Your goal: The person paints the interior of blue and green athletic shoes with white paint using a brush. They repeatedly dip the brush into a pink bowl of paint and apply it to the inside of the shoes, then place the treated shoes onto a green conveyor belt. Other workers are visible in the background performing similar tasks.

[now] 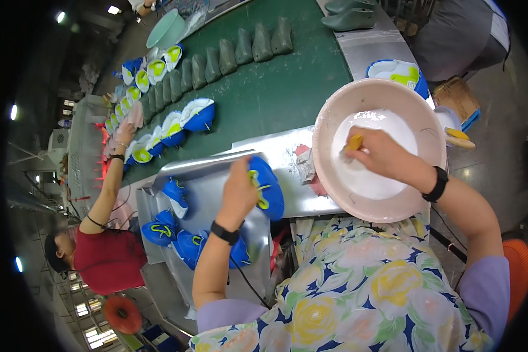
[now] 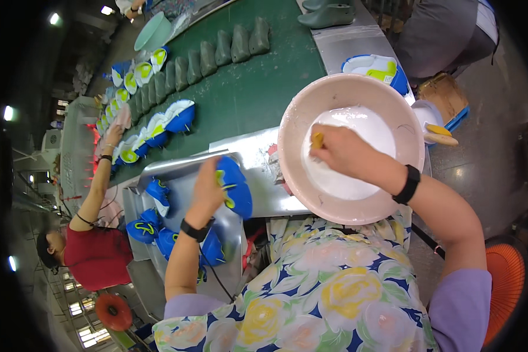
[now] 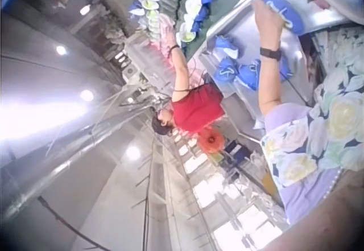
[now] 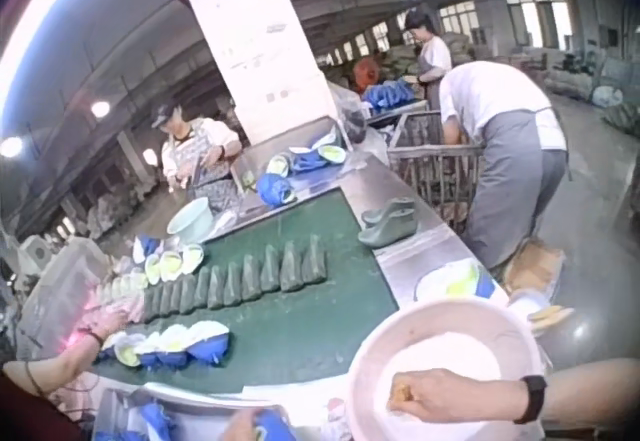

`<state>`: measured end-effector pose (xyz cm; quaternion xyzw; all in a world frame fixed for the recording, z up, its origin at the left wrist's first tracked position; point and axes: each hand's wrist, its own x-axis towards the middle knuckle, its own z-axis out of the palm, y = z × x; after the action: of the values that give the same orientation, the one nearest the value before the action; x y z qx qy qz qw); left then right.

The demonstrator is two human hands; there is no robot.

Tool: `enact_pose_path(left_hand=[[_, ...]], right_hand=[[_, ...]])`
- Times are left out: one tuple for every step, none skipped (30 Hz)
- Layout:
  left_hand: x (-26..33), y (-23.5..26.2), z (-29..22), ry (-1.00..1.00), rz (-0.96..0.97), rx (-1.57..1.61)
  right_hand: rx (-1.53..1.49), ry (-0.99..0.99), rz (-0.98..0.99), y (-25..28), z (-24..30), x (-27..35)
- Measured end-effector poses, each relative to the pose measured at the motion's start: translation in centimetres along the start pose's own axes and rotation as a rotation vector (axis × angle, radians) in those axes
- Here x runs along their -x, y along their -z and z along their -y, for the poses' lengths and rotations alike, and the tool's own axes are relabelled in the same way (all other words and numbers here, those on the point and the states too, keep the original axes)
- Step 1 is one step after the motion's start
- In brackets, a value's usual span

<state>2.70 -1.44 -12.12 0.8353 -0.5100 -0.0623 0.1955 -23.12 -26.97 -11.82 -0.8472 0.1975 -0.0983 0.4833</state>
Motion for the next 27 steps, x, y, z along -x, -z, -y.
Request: enact_pose_path(left_hand=[[-0.7, 2.0, 0.3, -0.043, -0.044, 0.064], [-1.5, 4.1, 0.8, -0.088, -0.085, 0.13], [-0.9, 5.1, 3.0, 0.121, -0.03, 0.537], [-0.5, 6.5, 2.9, 0.126, -0.023, 0.626], [-0.5, 7.3, 2.4, 0.165, 0.005, 0.77], [-0.5, 7.8, 1.6, 0.202, 0.023, 0.904], [-0.9, 7.7, 0.5, 0.217, 0.057, 1.002], [-1.5, 7.5, -0.5, 0.227, 0.09, 1.079], [-2.4, 6.7, -1.6, 0.229, 0.145, 1.147], [-3.3, 5.9, -3.0, 0.225, 0.202, 1.188], [-4.1, 5.2, -4.2, 0.222, 0.263, 1.217], [-4.8, 4.6, -5.3, 0.221, 0.315, 1.231], [-5.7, 3.9, -6.4, 0.212, 0.366, 1.246], [-6.3, 3.3, -7.5, 0.206, 0.408, 1.26], [-6.9, 2.8, -8.4, 0.205, 0.44, 1.277], [-7.4, 2.5, -9.3, 0.202, 0.462, 1.302], [-7.6, 2.0, -10.0, 0.199, 0.469, 1.332], [-7.9, 1.4, -10.7, 0.192, 0.461, 1.364], [-7.9, 0.8, -11.3, 0.197, 0.439, 1.395], [-8.0, 0.4, -11.7, 0.201, 0.405, 1.419], [-7.7, -0.1, -11.9, 0.203, 0.366, 1.437], [-7.4, -0.7, -12.1, 0.2, 0.314, 1.454], [-7.3, -1.2, -12.1, 0.196, 0.257, 1.459], [-6.8, -1.9, -12.1, 0.187, 0.197, 1.455], [-6.5, -2.4, -12.1, 0.179, 0.139, 1.446], [-6.3, -2.9, -12.2, 0.166, 0.08, 1.429], [-6.2, -3.4, -12.2, 0.151, 0.014, 1.407]], right_hand=[[-0.002, 0.073, 0.062, -0.5, 0.2, 0.2], [0.072, 0.049, 0.187, -1.0, -0.1, 1.0], [0.194, 0.091, 0.295, -1.0, 0.0, 1.5], [0.32, 0.122, 0.391, -0.6, -0.2, 2.1], [0.299, 0.119, 0.31, 0.4, -0.7, 2.6], [0.277, 0.127, 0.236, 1.7, -1.2, 2.8], [0.261, 0.119, 0.159, 3.4, -1.0, 3.2], [0.221, 0.107, 0.076, 5.3, -0.7, 3.3], [0.116, 0.078, 0.023, 7.6, 0.2, 3.6], [0.065, 0.191, -0.096, 8.8, 0.1, 3.4], [0.019, 0.303, -0.218, 9.7, 0.3, 3.3], [-0.032, 0.316, -0.223, 10.3, 1.2, 3.2], [-0.077, 0.324, -0.232, 11.0, 2.7, 2.9], [-0.126, 0.338, -0.238, 11.5, 3.8, 2.8], [-0.116, 0.369, -0.258, 11.7, 4.2, 2.6], [-0.105, 0.399, -0.273, 11.7, 4.6, 2.3], [-0.095, 0.431, -0.286, 11.8, 4.6, 2.3], [-0.055, 0.378, -0.335, 12.0, 4.2, 2.7], [-0.016, 0.327, -0.38, 12.2, 3.9, 3.1], [0.021, 0.277, -0.422, 12.2, 3.6, 3.5], [-0.056, 0.217, -0.45, 11.9, 3.1, 3.9], [-0.092, 0.161, -0.476, 11.7, 2.9, 4.1], [-0.128, 0.106, -0.501, 11.4, 2.8, 4.2], [-0.164, 0.047, -0.522, 11.0, 2.7, 4.4], [-0.175, 0.027, -0.532, 10.1, 2.3, 4.4], [-0.185, 0.007, -0.542, 9.0, 1.6, 4.3], [-0.194, -0.011, -0.548, 8.3, 1.5, 4.2]])
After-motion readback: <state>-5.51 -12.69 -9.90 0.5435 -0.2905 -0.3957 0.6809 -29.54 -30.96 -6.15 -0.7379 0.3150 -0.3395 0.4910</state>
